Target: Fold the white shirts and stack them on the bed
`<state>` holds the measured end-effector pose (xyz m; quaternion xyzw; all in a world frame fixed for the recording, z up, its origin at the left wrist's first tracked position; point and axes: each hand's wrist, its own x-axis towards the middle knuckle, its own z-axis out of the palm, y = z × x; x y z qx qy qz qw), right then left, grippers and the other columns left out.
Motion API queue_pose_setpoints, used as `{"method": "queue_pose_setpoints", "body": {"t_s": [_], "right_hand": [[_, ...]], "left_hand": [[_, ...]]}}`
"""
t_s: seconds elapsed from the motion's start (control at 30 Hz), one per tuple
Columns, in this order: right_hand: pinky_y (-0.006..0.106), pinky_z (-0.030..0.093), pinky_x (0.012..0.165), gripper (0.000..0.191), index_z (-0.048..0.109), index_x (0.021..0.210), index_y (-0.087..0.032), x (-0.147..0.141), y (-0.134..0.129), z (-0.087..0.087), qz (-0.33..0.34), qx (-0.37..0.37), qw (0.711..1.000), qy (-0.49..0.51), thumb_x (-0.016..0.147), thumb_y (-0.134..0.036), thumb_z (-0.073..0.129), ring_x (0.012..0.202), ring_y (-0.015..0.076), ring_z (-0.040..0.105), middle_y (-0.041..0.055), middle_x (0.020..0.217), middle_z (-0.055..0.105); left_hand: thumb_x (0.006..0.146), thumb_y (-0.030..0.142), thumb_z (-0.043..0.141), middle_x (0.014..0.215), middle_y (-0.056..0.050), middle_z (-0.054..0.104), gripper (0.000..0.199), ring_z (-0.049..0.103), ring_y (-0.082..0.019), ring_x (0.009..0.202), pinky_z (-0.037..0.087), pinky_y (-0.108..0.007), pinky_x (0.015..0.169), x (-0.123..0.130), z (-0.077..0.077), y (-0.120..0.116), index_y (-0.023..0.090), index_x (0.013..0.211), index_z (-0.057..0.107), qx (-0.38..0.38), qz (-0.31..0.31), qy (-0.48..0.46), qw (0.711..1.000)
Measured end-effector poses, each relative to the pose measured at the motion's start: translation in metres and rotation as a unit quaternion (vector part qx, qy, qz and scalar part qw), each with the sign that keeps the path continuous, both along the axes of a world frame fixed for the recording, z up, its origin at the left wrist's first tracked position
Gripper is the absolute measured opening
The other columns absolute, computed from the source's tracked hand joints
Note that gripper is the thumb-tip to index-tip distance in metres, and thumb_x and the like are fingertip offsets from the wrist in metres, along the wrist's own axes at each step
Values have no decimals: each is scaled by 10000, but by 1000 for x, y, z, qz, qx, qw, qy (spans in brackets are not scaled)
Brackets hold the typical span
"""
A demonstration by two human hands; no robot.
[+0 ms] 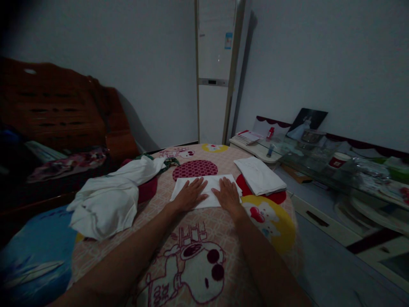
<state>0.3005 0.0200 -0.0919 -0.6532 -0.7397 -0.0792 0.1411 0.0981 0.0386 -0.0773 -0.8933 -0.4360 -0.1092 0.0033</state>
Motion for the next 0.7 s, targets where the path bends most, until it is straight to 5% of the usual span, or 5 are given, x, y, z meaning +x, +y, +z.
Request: {"method": "queue_pose_setpoints", "body": {"t_s": [0.27,0.47,0.7], "right_hand": [[483,259,1140,612,431,1437,-108,0,0,1,2,-4,1000,4,976,-505,367,1401,310,354,195,1512,379],[480,250,1148,599,433,1436,-129,0,-1,4,2,-13,1000,9,974,-507,376,1405,299,351,180,1515,380],[482,246,1149,597,432,1437,-132,1,0,2,-2,-21,1000,15,974,-505,379,1408,301,346,175,1519,377]], "left_hand": [[979,485,357,1565,-131,294,582,278,-288,1442,265,-550,1144,-3,3,2,185,1478,355,-12,-4,-65,998],[950,311,426,1501,-115,423,496,393,-231,1387,335,-425,1146,-37,1,32,161,1423,425,32,139,-212,967],[932,268,412,1294,-139,618,364,564,-249,1213,431,-375,1034,-61,-1,41,140,1232,573,-24,225,-141,964]]}}
